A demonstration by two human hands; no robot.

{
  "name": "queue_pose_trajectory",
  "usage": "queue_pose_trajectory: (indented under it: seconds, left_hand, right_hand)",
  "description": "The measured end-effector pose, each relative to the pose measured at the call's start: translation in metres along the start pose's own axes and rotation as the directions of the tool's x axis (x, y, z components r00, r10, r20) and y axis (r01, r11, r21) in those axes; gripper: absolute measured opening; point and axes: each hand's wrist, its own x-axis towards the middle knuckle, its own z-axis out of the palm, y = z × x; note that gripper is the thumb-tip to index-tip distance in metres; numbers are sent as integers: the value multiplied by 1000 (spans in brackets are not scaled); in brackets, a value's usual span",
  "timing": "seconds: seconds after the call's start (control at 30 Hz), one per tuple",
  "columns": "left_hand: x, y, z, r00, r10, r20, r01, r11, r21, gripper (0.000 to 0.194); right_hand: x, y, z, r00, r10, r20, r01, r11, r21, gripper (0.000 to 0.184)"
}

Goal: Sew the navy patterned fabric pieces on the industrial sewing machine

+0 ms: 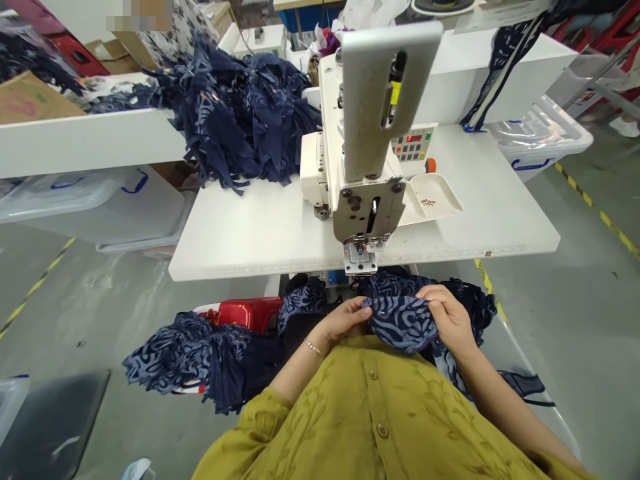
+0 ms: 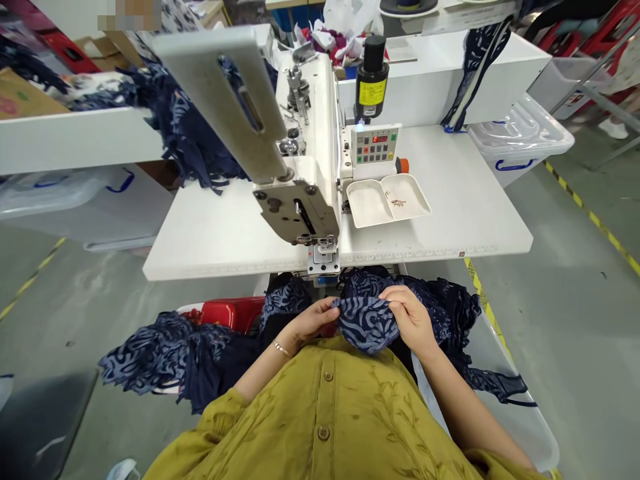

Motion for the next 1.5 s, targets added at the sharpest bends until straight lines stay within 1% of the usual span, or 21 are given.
queue_pose_trajectory:
  seconds: [0.2, 0.27, 0.37, 0.43, 0.5, 0.57, 0.63, 0.7, 0.77, 0.83, 0.87, 0.93, 1.03, 1.1, 1.13, 1.2, 1.27, 1.3, 1.33, 1.4, 1.5]
  left_hand:
    - [-21, 30, 4, 994, 70, -83, -82, 984, -158, 60]
    - [-27, 46, 8, 987, 124, -100, -136, 983, -122, 52]
    - [-25, 65, 16, 964, 252, -90, -249, 968, 39, 39]
    - [-14, 65, 21, 971, 236, 33, -239, 966, 99, 35]
    - [4, 51, 27, 985, 123, 123, -138, 983, 121, 39]
    - [24, 29, 32, 994, 13, 112, -29, 989, 147, 43]
    - [42, 7, 39, 996, -44, 82, 30, 986, 165, 39]
    - [55, -6, 46, 992, -51, 112, 33, 988, 154, 38]
    - [63, -4, 52, 990, -26, 140, 7, 991, 133, 40]
    - [64, 9, 55, 987, 19, 160, -37, 993, 111, 41]
    - [61, 19, 54, 985, 47, 165, -65, 992, 106, 41]
    - [52, 39, 50, 986, 116, 121, -135, 977, 164, 38]
    - [34, 61, 41, 956, 279, -90, -227, 898, 376, 36]
    - [24, 65, 38, 937, 306, -169, -220, 892, 395, 42]
    - [20, 63, 38, 956, 248, -157, -185, 924, 335, 46]
    - [16, 58, 39, 998, 17, -54, -9, 989, 150, 58]
    - [12, 53, 39, 984, -170, 44, 171, 985, -14, 61]
    - [10, 53, 37, 981, -188, 49, 190, 980, -56, 60]
    - [7, 54, 35, 989, -150, 14, 150, 987, -53, 56]
    - [-1, 62, 32, 995, 34, -90, -25, 995, 95, 46]
    - [-15, 81, 31, 962, 255, -100, -202, 906, 371, 30]
  right_hand:
    - [1, -5, -3, 973, 33, 230, -45, 998, 44, 19]
    - [3, -7, -7, 977, 24, 214, -42, 996, 83, 19]
    - [12, -15, -20, 996, 84, -19, -78, 974, 215, 21]
    - [21, -23, -34, 956, 130, -262, -39, 945, 326, 21]
    - [31, -30, -51, 848, 119, -517, 74, 939, 337, 18]
    - [40, -36, -68, 710, 73, -700, 135, 962, 237, 18]
    - [45, -41, -82, 651, 57, -757, 107, 980, 166, 20]
    - [46, -44, -92, 644, 54, -763, 98, 983, 153, 20]
    - [44, -47, -99, 634, 12, -773, 142, 981, 132, 19]
    - [39, -48, -103, 633, -55, -772, 187, 979, 84, 18]
    - [36, -48, -104, 658, -80, -749, 198, 978, 69, 17]
    - [29, -46, -103, 744, -99, -660, 184, 981, 60, 19]
    - [18, -41, -94, 907, -109, -407, 129, 991, 21, 22]
    - [13, -39, -83, 966, -135, -222, 136, 991, -10, 22]
    - [12, -39, -77, 977, -157, -142, 157, 987, -14, 22]
    - [13, -41, -66, 978, -210, -8, 210, 977, -22, 21]
    - [17, -44, -58, 953, -253, 164, 268, 960, -78, 17]
    - [20, -45, -54, 931, -240, 273, 280, 952, -119, 16]
    - [22, -45, -51, 905, -189, 382, 267, 950, -164, 15]
    - [25, -42, -43, 856, -21, 516, 176, 951, -253, 17]
    - [27, -35, -22, 869, 135, 477, -12, 968, -252, 37]
